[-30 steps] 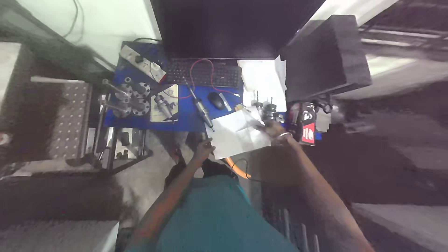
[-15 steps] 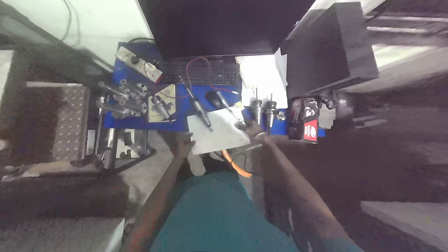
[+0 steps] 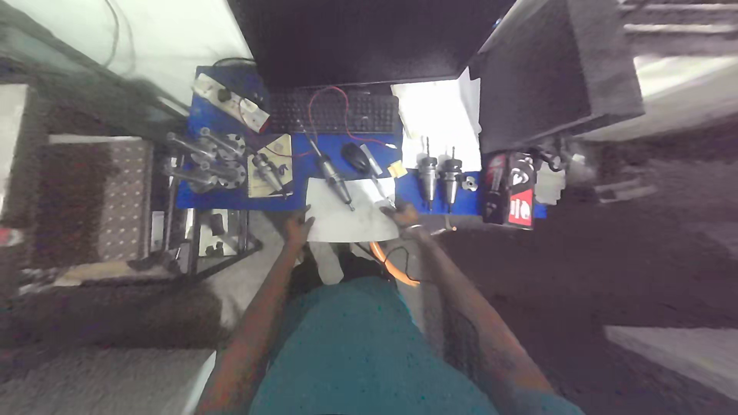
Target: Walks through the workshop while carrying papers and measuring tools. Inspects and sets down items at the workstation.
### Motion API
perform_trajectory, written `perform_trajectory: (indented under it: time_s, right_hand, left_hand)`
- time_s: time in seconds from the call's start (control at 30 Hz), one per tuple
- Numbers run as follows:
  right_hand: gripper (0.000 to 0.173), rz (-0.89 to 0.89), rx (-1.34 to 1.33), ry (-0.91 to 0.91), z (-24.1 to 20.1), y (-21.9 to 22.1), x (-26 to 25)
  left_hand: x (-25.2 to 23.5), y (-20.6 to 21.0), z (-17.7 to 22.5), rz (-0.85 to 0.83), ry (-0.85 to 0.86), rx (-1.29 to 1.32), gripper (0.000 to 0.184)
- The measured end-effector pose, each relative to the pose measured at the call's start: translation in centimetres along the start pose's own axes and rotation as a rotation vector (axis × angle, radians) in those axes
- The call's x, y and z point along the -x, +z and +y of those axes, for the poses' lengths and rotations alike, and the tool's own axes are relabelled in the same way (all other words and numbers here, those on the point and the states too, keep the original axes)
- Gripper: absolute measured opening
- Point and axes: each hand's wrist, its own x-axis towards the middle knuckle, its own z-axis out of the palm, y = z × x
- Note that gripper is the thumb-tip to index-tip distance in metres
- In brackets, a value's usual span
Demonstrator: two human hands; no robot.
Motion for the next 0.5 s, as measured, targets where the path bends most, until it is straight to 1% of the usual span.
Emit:
perform_trajectory:
  time_s: [0.07, 0.2, 0.3, 0.4, 0.5]
  right_hand:
    - [0.054, -0.012, -0.001, -0.013, 0.2, 0.1, 0.4]
    - [0.054, 0.008, -0.103, -0.062, 1.4, 0.8, 0.8]
    - [0.056, 0.047, -0.126, -0.039, 1.2, 0.7, 1.6]
    - [0.059, 0.099, -0.104, -0.049, 1.9, 0.4, 2.5]
    - [0.059, 0.134, -0.041, -0.035, 2.4, -0.4, 4.0]
  left_hand:
    - [-0.1, -0.2, -0.4, 0.018, -0.005, -0.009, 0.047]
    - [0.0, 0.4, -2.1, 0.049, 0.034, 0.062, 0.05]
    - [-0.1, 0.7, -2.4, 0.052, 0.053, -0.035, 0.058]
    - [0.1, 1.1, -2.8, 0.096, 0.077, -0.076, 0.066]
    - [1.1, 1.1, -3.1, 0.102, 0.052, -0.019, 0.066]
